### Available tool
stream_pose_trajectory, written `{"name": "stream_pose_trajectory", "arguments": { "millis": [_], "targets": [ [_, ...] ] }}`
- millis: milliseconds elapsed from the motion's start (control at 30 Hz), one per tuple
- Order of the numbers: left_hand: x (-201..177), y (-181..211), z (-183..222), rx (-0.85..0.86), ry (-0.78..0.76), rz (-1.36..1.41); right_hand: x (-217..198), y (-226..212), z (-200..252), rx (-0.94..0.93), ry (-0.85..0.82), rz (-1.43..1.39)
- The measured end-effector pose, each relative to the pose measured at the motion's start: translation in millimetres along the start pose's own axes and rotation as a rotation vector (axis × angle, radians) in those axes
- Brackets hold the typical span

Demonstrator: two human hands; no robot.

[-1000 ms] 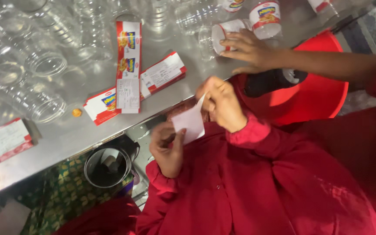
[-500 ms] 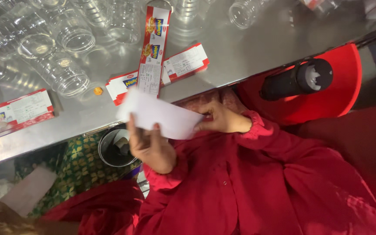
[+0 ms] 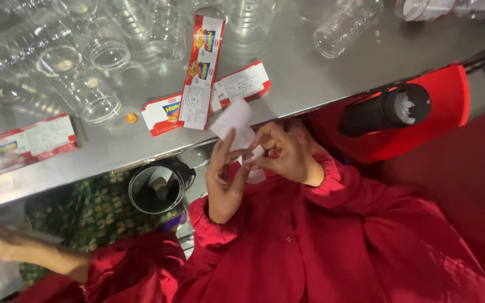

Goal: The person applies adhesive labels to clear plastic containers by hand at a workstation. The person peels labels from sheets, positions them on the containers, and smooths them down.

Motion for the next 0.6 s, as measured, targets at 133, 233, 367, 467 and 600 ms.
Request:
{"name": "stream_pose_trajectory", "arguments": {
  "millis": [133, 233, 367, 467, 600],
  "targets": [
    [3.5, -6.6, -7.5, -0.022, 0.030, 0.095, -1.1, -3.3, 5.1, -0.191, 0.121, 0.309],
    [9.0, -11.1, -2.8, -0.059, 0.120, 0.224, 3.1, -13.3, 6.0, -0.259, 0.216, 0.527],
    [11.9, -19.4, 3.9, -0.082, 0.184, 0.291, 10.2, -34.7, 9.5, -0.473, 0.182, 0.626],
    [16.0, -25.0, 6.5, -0.076, 0.214, 0.369, 15.1, -36.4, 10.6, -0.523, 0.225, 0.699],
    [16.6, -24.8, 8.0, -0.070, 0.197, 0.342, 12.4, -29.0, 11.2, -0.451, 0.229, 0.716]
  ]
}}
Point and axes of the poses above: each hand's wrist, its own z-axis away from the middle knuckle, its own x-axis out of the palm, y = z × x, the point moved 4 cm from there along -z, towards the middle knuckle, and after that the axes turned 5 degrees about -y, right-handed, at the moved point
